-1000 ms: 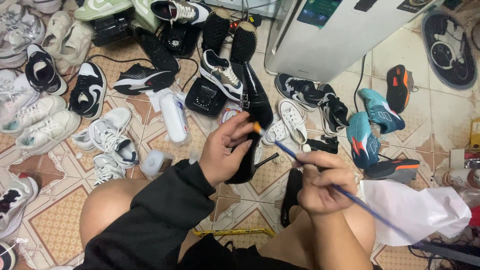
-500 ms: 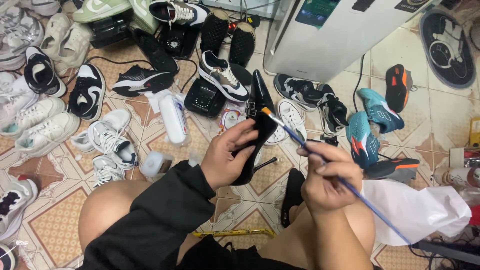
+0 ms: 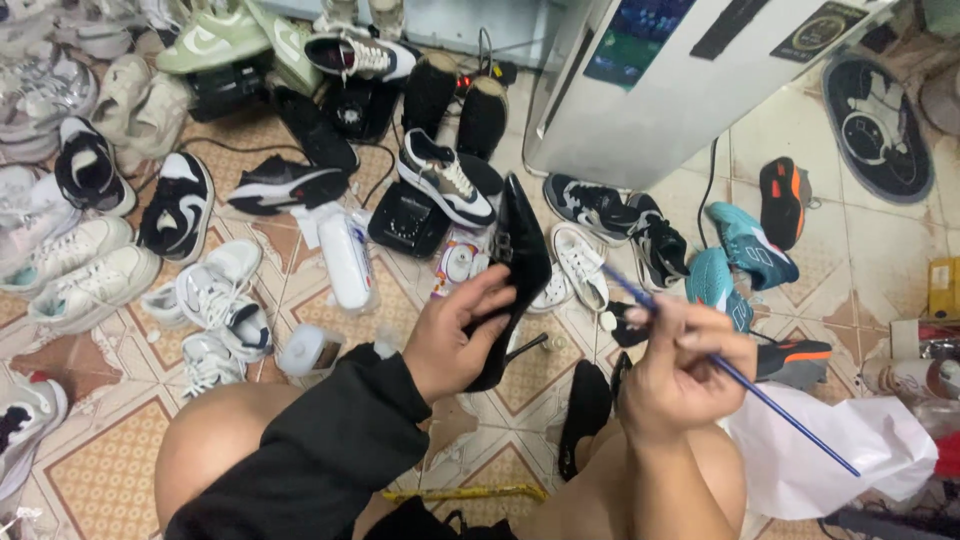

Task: The person applies a black finish to a high-heel shoe using a small brush, holding the shoe in one hand and painting with the other, periodically dipping the brush into the paint.

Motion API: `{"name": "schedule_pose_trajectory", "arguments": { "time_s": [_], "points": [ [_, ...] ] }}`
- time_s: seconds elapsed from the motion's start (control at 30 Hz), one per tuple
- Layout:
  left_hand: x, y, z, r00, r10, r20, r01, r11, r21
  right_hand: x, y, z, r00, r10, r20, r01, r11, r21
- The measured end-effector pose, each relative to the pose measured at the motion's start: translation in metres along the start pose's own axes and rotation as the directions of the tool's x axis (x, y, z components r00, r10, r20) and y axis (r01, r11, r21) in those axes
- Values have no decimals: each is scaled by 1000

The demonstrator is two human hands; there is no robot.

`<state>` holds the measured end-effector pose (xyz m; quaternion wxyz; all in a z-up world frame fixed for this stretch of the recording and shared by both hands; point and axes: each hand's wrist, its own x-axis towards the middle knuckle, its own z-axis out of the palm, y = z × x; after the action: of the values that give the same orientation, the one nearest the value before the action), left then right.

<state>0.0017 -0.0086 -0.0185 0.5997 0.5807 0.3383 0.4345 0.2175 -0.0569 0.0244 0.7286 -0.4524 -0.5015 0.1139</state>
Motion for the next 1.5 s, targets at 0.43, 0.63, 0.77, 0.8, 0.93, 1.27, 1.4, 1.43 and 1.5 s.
{"name": "schedule_pose_trajectory", "arguments": {
  "time_s": [0.43, 0.63, 0.77, 0.8, 0.93, 1.27, 1.4, 1.43, 1.5],
  "points": [
    [-4, 4, 5, 998, 44, 35, -48, 991, 121, 3, -6, 6, 998, 7, 69, -12, 998, 69],
    [-4, 6, 6, 997, 65, 39, -70, 990, 126, 2, -3, 6, 998, -55, 14, 55, 998, -38],
    [-2, 15, 5, 996, 12, 87, -28, 984, 175, 3, -4, 6, 997, 68, 27, -70, 995, 76],
    [-2, 17, 5, 994, -18, 104, 1, 987, 160, 3, -4, 5, 993, 118, 0, -118, 992, 34],
    [-5, 6, 9, 995, 25, 99, -30, 998, 53, 7, -3, 2, 999, 16, -36, -18, 999, -41],
    [7, -33, 3, 999, -29, -26, 27, 998, -51, 12, 0, 8, 996, 77, -36, -77, 997, -13],
    [14, -22, -10, 976, -97, -193, 28, 944, -329, 9, -7, 16, 944, 229, 237, -150, 939, -309],
    [17, -20, -16, 976, -97, -195, 28, 944, -328, 13, -12, 21, 944, 230, 238, -151, 940, -307],
    [21, -17, -26, 958, 29, -286, -142, 913, -383, 20, -23, 29, 810, 99, 578, 188, 890, -415]
  ]
}}
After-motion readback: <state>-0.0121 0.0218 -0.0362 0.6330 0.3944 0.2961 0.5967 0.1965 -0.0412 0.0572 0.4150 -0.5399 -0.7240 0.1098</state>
